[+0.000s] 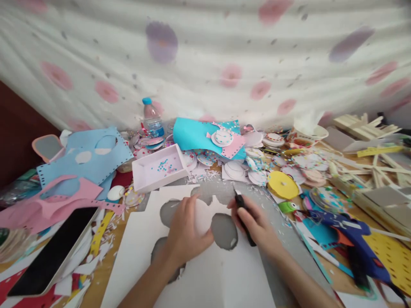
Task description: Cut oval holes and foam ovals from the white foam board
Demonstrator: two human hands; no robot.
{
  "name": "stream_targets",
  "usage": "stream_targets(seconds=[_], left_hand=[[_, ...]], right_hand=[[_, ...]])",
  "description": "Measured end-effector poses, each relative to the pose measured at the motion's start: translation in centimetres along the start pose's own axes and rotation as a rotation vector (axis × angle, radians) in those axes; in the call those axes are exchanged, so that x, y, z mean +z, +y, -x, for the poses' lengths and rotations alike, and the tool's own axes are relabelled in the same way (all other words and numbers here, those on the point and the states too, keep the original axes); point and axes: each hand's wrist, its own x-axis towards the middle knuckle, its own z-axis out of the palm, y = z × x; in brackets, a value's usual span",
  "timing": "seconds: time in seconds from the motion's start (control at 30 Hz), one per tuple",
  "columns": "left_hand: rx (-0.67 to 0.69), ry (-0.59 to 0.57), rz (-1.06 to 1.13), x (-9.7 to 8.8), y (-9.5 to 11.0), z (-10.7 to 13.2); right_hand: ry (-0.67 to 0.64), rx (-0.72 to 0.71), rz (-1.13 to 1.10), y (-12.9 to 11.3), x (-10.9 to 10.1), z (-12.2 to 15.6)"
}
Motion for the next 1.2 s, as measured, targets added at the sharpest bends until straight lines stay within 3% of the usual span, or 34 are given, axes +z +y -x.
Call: stream_targets(seconds=[0.13,0.27,0.37,0.5,0.8,1.0,1.2], left_hand=[[0.012,-0.041,0.065,-1.2,0.0,0.4],[-0.045,-0.058,0.073,-1.6,0.5,0.1],[-0.064,-0.056,0.028,-1.8,0.5,0.0],[-0.016,-0.071,0.016,-1.8,0.0,-0.1],[0.013,-0.08,0.032,-1.7,0.2,-0.2],[-0.001,-0.084,0.061,-1.9,0.2,-0.2],[0.012,-0.099,0.08,-1.8,0.1,-0.1]], right_hand=[[-0.017,-0.142,0.327,0.3,-1.1,0.4],[-0.107,-0.379,0.566,0.5,-0.6,0.4],[-0.146,-0.465,0.687,0.5,0.1,0.5],[-0.207,-0.483,0.808,0.4,0.6,0.6],[-0.2,-0.452,0.879,0.9,0.9,0.7],[-0.168,-0.442,0.878,0.8,0.7,0.7],[-0.098,-0.521,0.835,1.0,1.0,0.7]])
